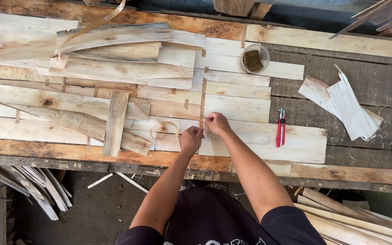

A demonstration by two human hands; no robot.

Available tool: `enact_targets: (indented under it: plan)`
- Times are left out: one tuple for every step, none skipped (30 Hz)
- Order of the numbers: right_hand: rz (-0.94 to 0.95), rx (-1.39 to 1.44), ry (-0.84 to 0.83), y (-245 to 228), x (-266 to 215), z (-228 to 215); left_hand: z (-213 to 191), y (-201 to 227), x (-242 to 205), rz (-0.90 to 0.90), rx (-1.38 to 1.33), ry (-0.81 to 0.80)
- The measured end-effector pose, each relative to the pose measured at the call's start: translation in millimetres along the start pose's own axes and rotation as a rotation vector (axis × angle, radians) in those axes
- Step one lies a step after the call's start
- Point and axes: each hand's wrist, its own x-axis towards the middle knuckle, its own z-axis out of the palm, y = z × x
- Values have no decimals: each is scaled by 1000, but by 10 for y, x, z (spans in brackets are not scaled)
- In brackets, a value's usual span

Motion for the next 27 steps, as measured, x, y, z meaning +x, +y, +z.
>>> enact_targets:
  plan:
    - [-1, 1, 0, 16, 23, 10, -5, 16, -8, 1, 1, 1]
    - [-6, 4, 0, 32, 46, 20, -10, 33, -16, -15, -5, -5]
    - [-9, 7, 0, 47, 68, 30, -17, 50, -24, -31, -9, -12]
    - [-10, 9, 1, -23, 41, -5, -24, 45, -19, -30, -9, -12]
    - [8, -2, -13, -83, 4, -38, -25, 37, -21, -49, 14, -19]
    - [25, -13, -27, -142, -31, -71, -26, 29, -21, -67, 37, -26]
    - [27, -12, -27, -137, -22, -65, -34, 33, -29, -68, 39, -27]
    - [22, -11, -24, -133, -13, -57, -43, 37, -36, -94, 42, -26]
    - [17, -12, -22, -128, -2, -53, -49, 42, -43, -121, 44, -25]
    - [18, -11, -22, -132, 6, -53, -46, 37, -39, -121, 45, -25]
    - [38, -6, -32, -134, 14, -55, -43, 32, -36, -108, 37, -29]
    - [59, -1, -41, -138, 23, -56, -40, 27, -31, -94, 29, -34]
    - [60, -1, -42, -123, 35, -54, -31, 24, -22, -95, 30, -34]
    - [45, 7, -33, -109, 46, -50, -23, 21, -14, -73, 35, -28]
    - [28, 14, -25, -96, 59, -45, -15, 16, -6, -52, 39, -20]
    - [28, 14, -26, -118, 36, -54, -4, -18, -8, -53, 39, -19]
    - [56, 36, -43, -148, 27, -73, 7, -40, 6, -52, 31, -20]
    - [84, 58, -61, -178, 19, -94, 17, -61, 20, -50, 24, -20]
    - [85, 58, -60, -191, 12, -97, 20, -77, 21, -50, 25, -21]
    - [89, 58, -61, -204, 6, -100, 23, -93, 23, -66, 27, -18]
    - [92, 57, -61, -219, 5, -104, 25, -107, 29, -82, 29, -15]
    - [93, 57, -61, -234, 7, -108, 28, -111, 37, -82, 30, -15]
    - [96, 28, -52, -245, 3, -107, 32, -120, 40, -87, 36, -13]
    - [98, -1, -43, -256, -2, -105, 35, -129, 42, -92, 42, -11]
    - [99, -1, -44, -243, 10, -93, 39, -130, 42, -94, 42, -11]
    - [85, -26, -23, -231, 20, -80, 43, -132, 41, -82, 56, -4]
    - [70, -51, -2, -219, 32, -66, 47, -133, 41, -69, 70, 2]
